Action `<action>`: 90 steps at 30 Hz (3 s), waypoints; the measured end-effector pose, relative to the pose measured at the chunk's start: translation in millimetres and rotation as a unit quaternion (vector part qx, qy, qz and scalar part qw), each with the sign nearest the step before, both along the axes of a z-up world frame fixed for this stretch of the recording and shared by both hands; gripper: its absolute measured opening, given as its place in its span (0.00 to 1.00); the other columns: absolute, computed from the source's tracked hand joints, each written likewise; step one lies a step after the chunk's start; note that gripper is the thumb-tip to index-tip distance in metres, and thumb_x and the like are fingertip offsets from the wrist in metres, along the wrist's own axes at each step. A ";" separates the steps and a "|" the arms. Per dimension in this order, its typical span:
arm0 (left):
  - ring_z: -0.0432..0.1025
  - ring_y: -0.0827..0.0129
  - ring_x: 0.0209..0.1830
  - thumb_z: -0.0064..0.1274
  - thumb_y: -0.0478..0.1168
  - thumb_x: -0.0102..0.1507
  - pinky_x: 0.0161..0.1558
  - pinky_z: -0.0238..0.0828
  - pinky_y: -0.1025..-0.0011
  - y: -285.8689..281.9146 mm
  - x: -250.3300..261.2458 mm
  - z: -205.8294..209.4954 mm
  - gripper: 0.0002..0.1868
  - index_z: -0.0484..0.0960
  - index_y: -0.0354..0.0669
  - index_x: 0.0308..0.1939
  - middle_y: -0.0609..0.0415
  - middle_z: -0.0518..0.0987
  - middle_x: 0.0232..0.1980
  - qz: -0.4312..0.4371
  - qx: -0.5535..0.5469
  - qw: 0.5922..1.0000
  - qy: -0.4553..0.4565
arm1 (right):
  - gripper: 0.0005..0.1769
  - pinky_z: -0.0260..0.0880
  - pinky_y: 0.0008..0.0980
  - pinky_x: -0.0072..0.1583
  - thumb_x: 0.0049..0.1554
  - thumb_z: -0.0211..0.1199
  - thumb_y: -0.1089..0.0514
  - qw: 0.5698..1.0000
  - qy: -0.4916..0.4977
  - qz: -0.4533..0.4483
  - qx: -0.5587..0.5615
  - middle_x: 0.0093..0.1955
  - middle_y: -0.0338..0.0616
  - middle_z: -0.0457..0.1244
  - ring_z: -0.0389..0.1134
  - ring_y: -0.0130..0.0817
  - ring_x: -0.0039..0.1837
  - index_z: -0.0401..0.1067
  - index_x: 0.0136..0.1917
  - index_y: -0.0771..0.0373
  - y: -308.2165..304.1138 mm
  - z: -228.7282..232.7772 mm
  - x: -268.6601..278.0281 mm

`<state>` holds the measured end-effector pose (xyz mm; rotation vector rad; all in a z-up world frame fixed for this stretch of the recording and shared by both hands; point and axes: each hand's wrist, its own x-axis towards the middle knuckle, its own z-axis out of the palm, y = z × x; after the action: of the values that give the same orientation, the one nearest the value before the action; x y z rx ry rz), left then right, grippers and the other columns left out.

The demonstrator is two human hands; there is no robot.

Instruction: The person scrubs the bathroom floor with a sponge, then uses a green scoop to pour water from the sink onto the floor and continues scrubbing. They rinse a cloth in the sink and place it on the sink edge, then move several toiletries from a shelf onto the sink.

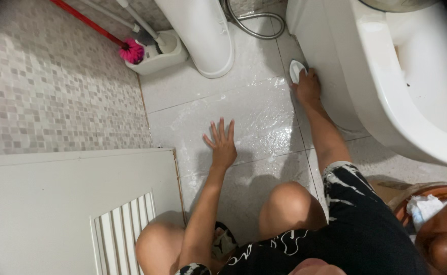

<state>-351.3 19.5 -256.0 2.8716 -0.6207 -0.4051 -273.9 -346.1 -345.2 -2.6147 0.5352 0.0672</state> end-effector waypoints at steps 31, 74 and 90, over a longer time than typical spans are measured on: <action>0.69 0.42 0.64 0.37 0.28 0.57 0.64 0.66 0.52 196.0 -13.1 136.0 0.31 0.70 0.35 0.66 0.33 0.71 0.66 0.104 0.061 0.968 0.221 | 0.40 0.71 0.55 0.57 0.58 0.65 0.44 0.973 0.051 0.213 -0.066 0.71 0.73 0.52 0.61 0.63 0.65 0.59 0.77 0.62 127.2 -5.7 -128.8; 0.61 0.51 0.64 0.43 0.42 0.66 0.60 0.62 0.54 217.8 -11.8 72.7 0.21 0.77 0.37 0.59 0.43 0.70 0.65 0.134 0.248 0.954 0.099 | 0.45 0.68 0.58 0.60 0.60 0.66 0.42 0.985 0.073 0.089 -0.125 0.76 0.72 0.49 0.57 0.66 0.71 0.53 0.82 0.58 141.2 -14.7 -73.9; 0.64 0.45 0.60 0.50 0.49 0.62 0.55 0.57 0.47 184.4 13.0 32.7 0.27 0.77 0.35 0.61 0.40 0.70 0.63 0.181 0.320 0.923 0.115 | 0.18 0.67 0.54 0.58 0.63 0.55 0.54 0.944 0.044 0.320 -0.065 0.67 0.61 0.58 0.61 0.54 0.64 0.67 0.64 0.60 485.2 -20.6 -170.8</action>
<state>-338.3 203.9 -223.3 3.3472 0.1266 -1.0226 -444.7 139.1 -365.8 -2.8154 -0.3145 0.3655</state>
